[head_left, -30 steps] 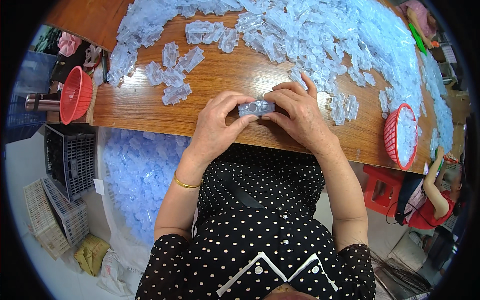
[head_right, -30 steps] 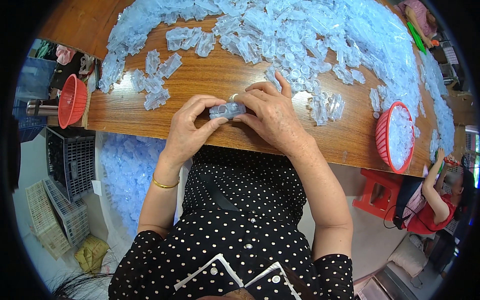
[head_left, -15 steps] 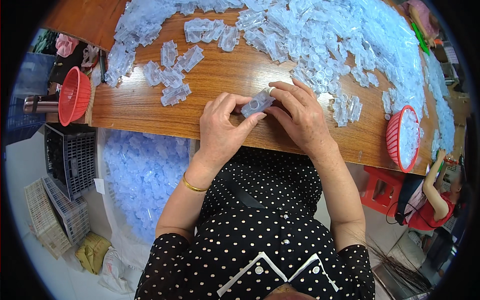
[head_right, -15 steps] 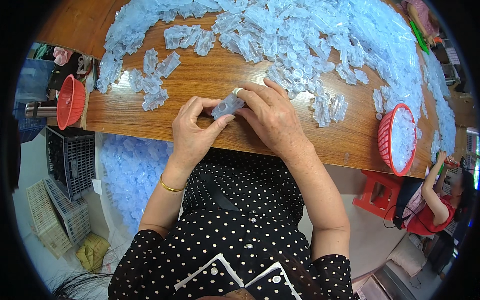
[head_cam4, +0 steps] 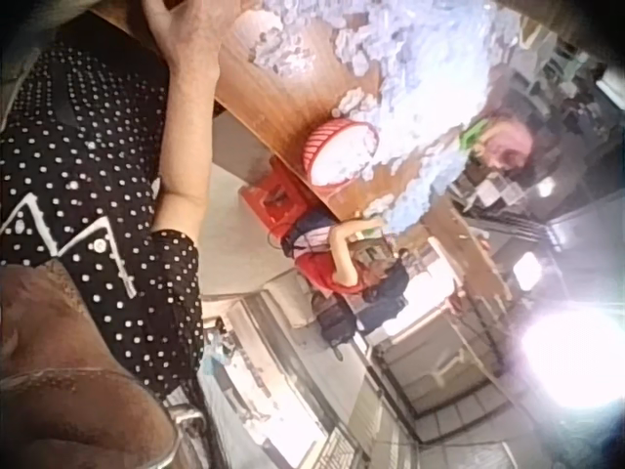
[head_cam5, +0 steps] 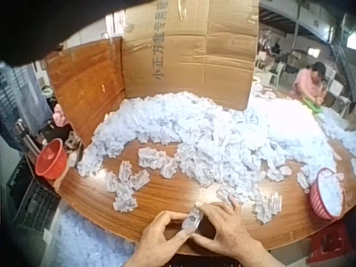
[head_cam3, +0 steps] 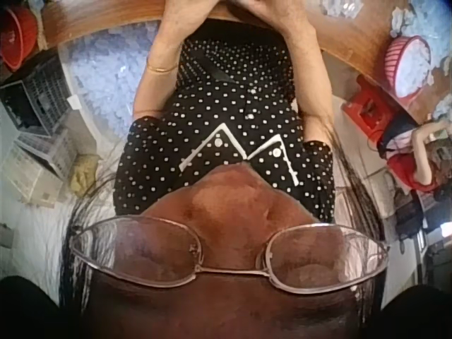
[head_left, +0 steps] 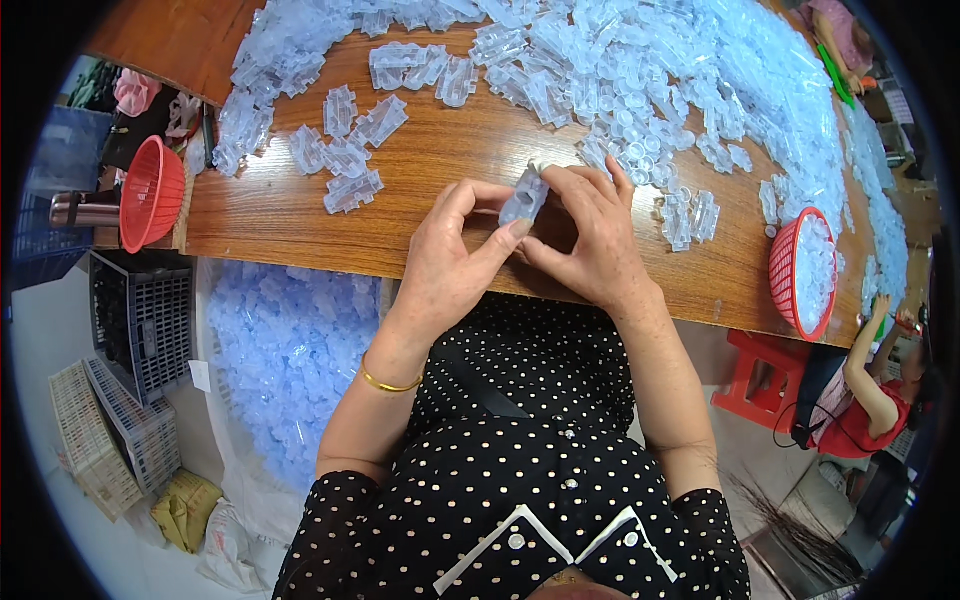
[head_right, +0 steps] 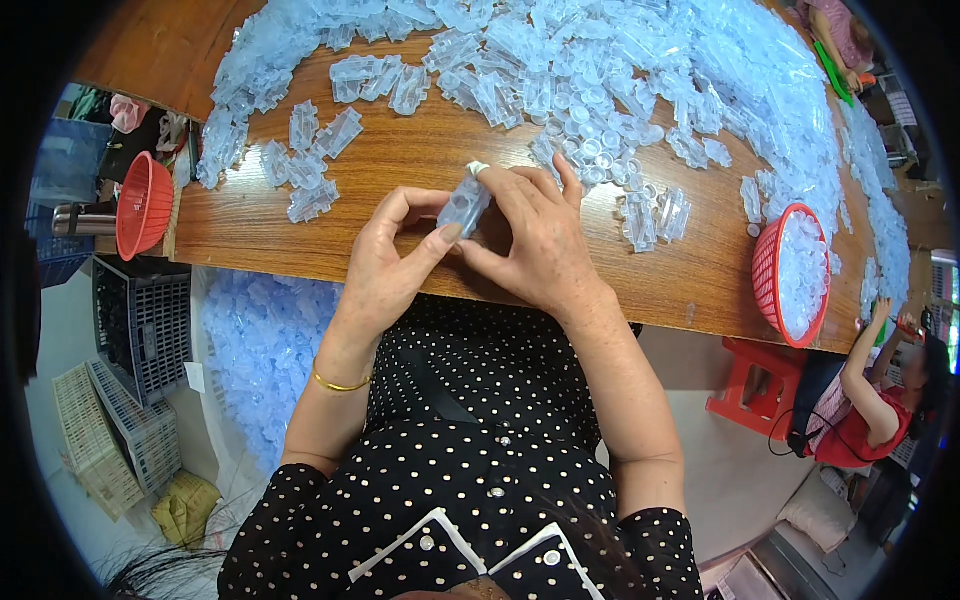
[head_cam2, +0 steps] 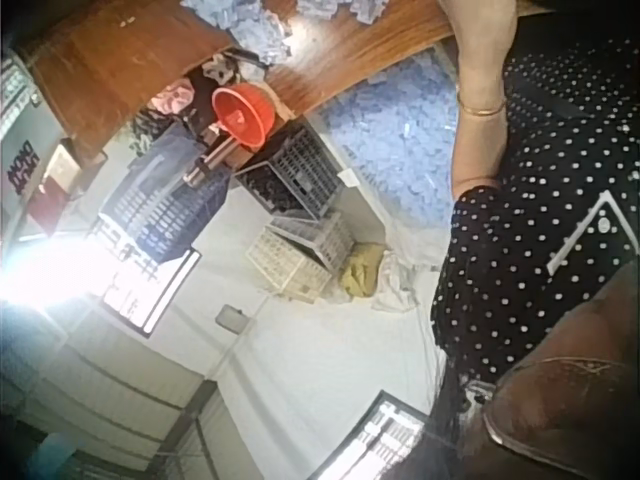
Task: The person assembles plastic components by picking up plastic casings and caps from the table, fitting and snapping the parts together by hand, and dropping the assembled pieces into a storage bin.
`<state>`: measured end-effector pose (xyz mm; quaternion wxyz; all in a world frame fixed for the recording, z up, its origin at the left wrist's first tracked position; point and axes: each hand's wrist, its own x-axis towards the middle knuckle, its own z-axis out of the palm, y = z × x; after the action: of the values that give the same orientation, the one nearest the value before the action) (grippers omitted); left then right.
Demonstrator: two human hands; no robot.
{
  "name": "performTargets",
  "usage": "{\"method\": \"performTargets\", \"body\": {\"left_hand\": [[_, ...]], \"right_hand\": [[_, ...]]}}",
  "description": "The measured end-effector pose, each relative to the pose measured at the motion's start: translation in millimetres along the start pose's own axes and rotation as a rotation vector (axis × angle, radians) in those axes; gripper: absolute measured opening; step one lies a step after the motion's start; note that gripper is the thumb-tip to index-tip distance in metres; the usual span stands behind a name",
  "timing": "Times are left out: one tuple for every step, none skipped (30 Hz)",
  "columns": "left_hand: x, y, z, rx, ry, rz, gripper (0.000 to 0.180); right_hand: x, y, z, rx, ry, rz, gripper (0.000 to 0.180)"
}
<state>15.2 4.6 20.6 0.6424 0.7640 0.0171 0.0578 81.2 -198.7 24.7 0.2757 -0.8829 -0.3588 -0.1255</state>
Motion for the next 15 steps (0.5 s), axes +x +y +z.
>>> {"method": "performTargets", "body": {"left_hand": [[-1.5,5.8,-3.5,0.000,0.001,0.003,0.028],[-2.5,15.8,-7.7,-0.318,-0.075,-0.131,0.028],[-3.0,21.6,-11.3,-0.636,-0.152,-0.265,0.028],[-2.4,22.1,-16.5,-0.632,-0.195,-0.277,0.032],[-4.1,24.1,-18.2,-0.629,-0.194,-0.273,0.032],[-6.5,26.7,-19.3,-0.647,-0.204,-0.221,0.038],[-7.7,30.0,-18.4,-0.666,-0.218,-0.170,0.044],[-10.0,35.1,-16.9,-0.666,-0.222,-0.167,0.044],[-12.8,42.2,-15.1,-0.706,-0.248,-0.177,0.052],[-14.7,47.7,-13.8,-0.745,-0.274,-0.186,0.060],[-15.7,48.6,-14.8,-0.679,-0.305,-0.189,0.071],[-16.6,47.6,-14.0,-0.678,-0.308,-0.188,0.071],[-17.2,45.4,-13.7,-0.672,-0.303,-0.209,0.070],[-17.7,44.9,-13.7,-0.667,-0.298,-0.231,0.069],[-18.2,46.1,-14.5,-0.664,-0.298,-0.229,0.069]], "right_hand": [[-3.0,1.2,-1.9,0.051,0.008,-0.019,0.076],[-4.5,1.1,-3.6,0.086,0.033,-0.034,0.078],[-4.8,1.1,-7.6,0.085,0.036,-0.036,0.078],[-1.4,-2.6,-14.5,0.105,0.038,-0.071,0.080],[1.3,-6.0,-21.0,0.125,0.042,-0.105,0.081],[2.4,-8.4,-26.3,0.125,0.045,-0.108,0.081],[2.1,-9.1,-31.3,0.132,0.029,-0.133,0.083],[1.4,-9.8,-35.3,0.138,0.012,-0.157,0.084],[0.6,-10.5,-38.4,0.135,0.015,-0.156,0.084],[-0.7,-11.9,-41.5,0.127,-0.002,-0.162,0.084],[-2.5,-13.1,-43.9,0.119,-0.019,-0.167,0.084],[-5.2,-14.0,-46.1,0.117,-0.016,-0.166,0.084],[-7.1,-15.2,-48.0,0.112,-0.028,-0.158,0.082],[-8.8,-16.6,-49.1,0.107,-0.040,-0.151,0.081],[-10.3,-18.1,-48.9,0.107,-0.037,-0.153,0.081]]}}
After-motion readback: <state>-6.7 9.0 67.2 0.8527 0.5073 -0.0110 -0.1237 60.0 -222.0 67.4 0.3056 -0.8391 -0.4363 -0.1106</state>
